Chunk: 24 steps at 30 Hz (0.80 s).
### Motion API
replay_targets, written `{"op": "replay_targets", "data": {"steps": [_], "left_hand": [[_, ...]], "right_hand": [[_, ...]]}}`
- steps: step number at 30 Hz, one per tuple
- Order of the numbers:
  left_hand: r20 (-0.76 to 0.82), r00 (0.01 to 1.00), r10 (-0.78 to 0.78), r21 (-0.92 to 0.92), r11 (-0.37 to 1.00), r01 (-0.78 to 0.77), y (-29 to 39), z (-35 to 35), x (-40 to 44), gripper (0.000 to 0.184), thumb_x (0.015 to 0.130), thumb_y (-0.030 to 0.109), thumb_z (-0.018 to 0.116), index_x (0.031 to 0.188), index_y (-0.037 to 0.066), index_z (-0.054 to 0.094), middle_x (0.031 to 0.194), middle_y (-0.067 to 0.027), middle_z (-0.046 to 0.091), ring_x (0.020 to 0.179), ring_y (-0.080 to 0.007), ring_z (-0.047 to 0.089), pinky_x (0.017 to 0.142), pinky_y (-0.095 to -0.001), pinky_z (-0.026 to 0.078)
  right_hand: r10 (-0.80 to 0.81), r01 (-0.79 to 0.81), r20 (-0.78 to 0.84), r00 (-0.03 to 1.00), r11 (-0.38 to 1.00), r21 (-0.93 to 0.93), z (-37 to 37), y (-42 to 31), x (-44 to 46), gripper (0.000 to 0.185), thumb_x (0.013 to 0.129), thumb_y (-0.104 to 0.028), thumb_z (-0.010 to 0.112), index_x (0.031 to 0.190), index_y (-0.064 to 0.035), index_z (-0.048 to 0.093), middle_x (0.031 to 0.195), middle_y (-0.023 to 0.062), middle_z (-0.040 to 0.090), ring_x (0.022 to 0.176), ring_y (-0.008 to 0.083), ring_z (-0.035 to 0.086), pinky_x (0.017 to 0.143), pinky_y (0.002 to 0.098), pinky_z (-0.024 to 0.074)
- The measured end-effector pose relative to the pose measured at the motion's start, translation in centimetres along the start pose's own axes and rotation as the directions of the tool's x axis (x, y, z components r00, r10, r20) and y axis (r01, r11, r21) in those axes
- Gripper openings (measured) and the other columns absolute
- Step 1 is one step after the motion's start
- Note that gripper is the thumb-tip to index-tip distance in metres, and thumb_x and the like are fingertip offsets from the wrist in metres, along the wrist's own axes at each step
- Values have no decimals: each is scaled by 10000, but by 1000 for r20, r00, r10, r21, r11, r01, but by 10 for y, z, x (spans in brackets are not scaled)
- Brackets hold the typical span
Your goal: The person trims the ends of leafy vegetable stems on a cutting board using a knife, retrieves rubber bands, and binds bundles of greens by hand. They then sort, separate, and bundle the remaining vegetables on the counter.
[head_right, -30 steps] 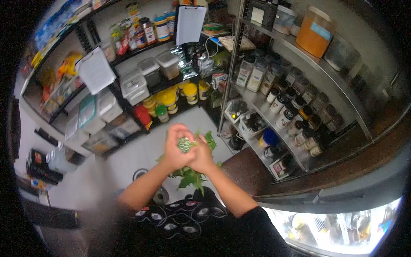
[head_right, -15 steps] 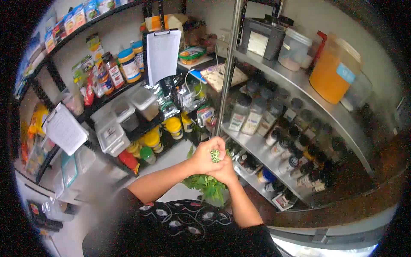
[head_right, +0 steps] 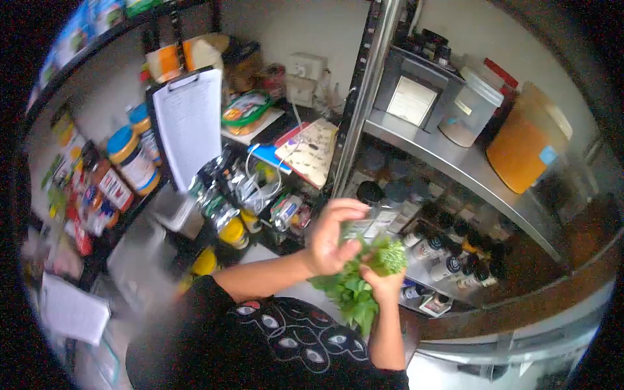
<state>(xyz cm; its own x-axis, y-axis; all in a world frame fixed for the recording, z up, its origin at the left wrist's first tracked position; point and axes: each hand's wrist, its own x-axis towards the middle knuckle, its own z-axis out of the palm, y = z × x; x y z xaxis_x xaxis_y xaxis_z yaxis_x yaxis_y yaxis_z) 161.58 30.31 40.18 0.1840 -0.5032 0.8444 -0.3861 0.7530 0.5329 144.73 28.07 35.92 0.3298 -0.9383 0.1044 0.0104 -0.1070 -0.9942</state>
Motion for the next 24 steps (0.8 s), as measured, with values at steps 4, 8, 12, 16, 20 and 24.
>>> {"op": "replay_targets", "data": {"steps": [4, 8, 12, 16, 20, 24], "left_hand": [[-126, 987, -97, 181, 976, 119, -51, -81, 47, 86, 797, -2, 520, 881, 0, 542, 893, -111, 551, 863, -220, 532, 790, -313, 418], [99, 958, -270, 162, 954, 252, -110, -130, 103, 156, 844, 88, 527, 933, -1, 617, 902, -100, 611, 858, -192, 568, 782, -297, 433], [412, 822, -392, -95, 879, 467, -152, -122, 132, 179, 833, 101, 559, 971, 17, 635, 913, -81, 645, 862, -159, 586, 775, -291, 452], [633, 654, -414, -133, 775, 618, -167, -112, 141, 171, 814, 89, 589, 947, -6, 636, 891, -80, 656, 836, -130, 586, 754, -267, 458], [702, 602, -380, -141, 755, 641, -163, -118, 141, 141, 790, 95, 624, 881, -12, 643, 838, -58, 652, 782, -108, 583, 729, -254, 458], [707, 599, -377, -185, 719, 670, -160, -125, 147, 114, 772, 116, 652, 825, 16, 636, 797, -23, 631, 764, -88, 561, 716, -243, 435]], "right_hand": [[-92, 58, -333, 939, 992, -111, -28, 22, -28, 419, 613, -62, 717, 982, 0, 529, 820, 74, 626, 735, 152, 584, 675, 279, 479], [-96, 2, -561, 822, 986, -165, -27, 6, -82, 411, 627, -51, 704, 993, -13, 521, 842, 75, 604, 748, 147, 564, 670, 268, 469], [-144, -21, -698, 701, 975, -222, -7, -11, -138, 435, 659, -49, 678, 1048, -10, 486, 869, 77, 579, 777, 150, 544, 685, 265, 459], [-157, -88, -765, 625, 959, -269, 29, -47, -169, 422, 675, -75, 689, 1041, -8, 491, 866, 74, 577, 777, 156, 543, 730, 276, 449], [-290, -95, -766, 574, 906, -413, 28, -53, -196, 345, 691, -56, 681, 999, -20, 532, 838, 39, 594, 746, 118, 529, 685, 243, 428], [-292, -75, -793, 534, 918, -389, 38, -74, -207, 331, 701, -21, 656, 1006, -11, 528, 839, 42, 596, 711, 112, 534, 623, 225, 429]]}}
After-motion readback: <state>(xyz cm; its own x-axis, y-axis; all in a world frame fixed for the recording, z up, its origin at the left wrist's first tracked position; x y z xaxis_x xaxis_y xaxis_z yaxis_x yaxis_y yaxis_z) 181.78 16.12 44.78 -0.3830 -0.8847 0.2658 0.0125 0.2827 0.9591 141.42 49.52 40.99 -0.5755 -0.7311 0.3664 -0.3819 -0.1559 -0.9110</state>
